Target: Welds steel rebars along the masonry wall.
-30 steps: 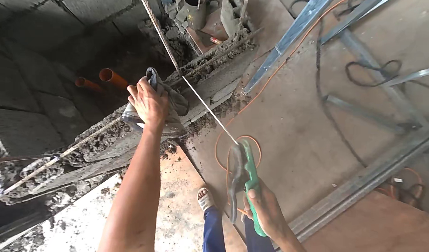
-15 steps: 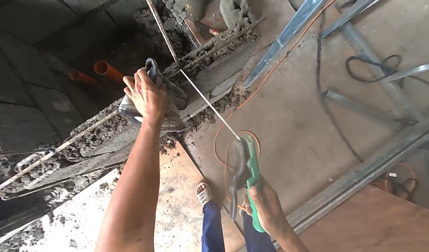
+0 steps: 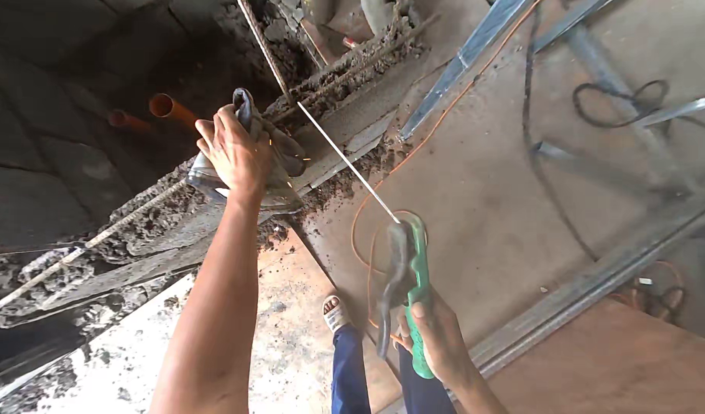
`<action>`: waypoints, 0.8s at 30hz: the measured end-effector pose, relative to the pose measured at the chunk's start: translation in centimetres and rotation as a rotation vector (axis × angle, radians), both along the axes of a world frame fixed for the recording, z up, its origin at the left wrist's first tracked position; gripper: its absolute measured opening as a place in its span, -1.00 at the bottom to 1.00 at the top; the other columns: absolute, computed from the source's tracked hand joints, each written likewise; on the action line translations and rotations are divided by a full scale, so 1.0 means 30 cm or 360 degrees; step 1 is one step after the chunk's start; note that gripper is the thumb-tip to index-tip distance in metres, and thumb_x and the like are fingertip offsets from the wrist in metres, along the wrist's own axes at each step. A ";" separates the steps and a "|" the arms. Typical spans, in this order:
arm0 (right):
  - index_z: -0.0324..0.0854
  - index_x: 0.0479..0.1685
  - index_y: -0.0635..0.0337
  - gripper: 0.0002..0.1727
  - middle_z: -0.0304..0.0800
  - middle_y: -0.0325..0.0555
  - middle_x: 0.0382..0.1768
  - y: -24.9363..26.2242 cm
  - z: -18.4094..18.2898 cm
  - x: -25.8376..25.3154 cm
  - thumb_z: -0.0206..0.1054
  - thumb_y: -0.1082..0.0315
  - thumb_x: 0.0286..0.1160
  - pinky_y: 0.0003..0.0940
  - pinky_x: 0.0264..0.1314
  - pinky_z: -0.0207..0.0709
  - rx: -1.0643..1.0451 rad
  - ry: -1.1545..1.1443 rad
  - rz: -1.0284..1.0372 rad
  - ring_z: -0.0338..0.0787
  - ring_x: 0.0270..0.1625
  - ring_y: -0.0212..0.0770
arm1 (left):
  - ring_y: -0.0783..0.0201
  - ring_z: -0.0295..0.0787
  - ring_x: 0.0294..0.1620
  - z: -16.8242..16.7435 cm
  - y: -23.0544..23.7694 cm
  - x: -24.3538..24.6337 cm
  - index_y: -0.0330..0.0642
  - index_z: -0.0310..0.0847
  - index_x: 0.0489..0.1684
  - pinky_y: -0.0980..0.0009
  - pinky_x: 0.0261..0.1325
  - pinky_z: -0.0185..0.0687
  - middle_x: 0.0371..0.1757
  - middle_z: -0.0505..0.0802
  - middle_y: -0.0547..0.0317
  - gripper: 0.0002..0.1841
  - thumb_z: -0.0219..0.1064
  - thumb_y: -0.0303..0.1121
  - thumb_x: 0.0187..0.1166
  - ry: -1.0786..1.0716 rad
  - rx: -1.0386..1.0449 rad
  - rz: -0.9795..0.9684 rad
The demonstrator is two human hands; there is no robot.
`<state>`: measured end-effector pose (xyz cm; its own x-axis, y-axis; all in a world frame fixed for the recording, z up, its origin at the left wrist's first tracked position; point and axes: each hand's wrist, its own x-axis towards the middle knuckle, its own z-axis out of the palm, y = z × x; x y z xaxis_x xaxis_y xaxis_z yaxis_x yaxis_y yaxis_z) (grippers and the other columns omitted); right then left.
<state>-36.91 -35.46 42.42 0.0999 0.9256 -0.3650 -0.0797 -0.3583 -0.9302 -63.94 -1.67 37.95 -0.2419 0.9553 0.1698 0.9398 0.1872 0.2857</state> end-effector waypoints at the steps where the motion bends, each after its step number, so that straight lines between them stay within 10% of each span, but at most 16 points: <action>1: 0.52 0.15 0.17 -0.26 0.57 -0.25 -0.64 0.001 0.000 0.001 0.15 -0.41 0.56 -0.33 -0.70 0.62 -0.0004 -0.0028 0.0004 0.61 -0.71 -0.29 | -0.20 0.53 0.50 0.000 -0.002 0.002 -0.10 0.54 0.43 -0.24 0.40 0.37 0.37 0.77 -0.04 -0.36 0.43 -0.02 0.33 -0.0002 0.0003 -0.0004; 24: 0.52 0.16 0.16 -0.26 0.54 -0.27 -0.64 0.003 0.007 -0.006 0.16 -0.41 0.55 -0.35 -0.69 0.61 -0.0032 -0.0007 0.0012 0.59 -0.70 -0.30 | -0.17 0.55 0.48 -0.003 -0.001 -0.002 -0.08 0.54 0.43 -0.21 0.37 0.38 0.33 0.78 0.00 -0.37 0.43 -0.03 0.32 -0.0021 0.0037 -0.0037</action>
<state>-37.10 -35.35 42.62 0.0947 0.9188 -0.3832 -0.0729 -0.3775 -0.9231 -64.00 -1.70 37.86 -0.2222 0.9565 0.1890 0.9400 0.1587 0.3020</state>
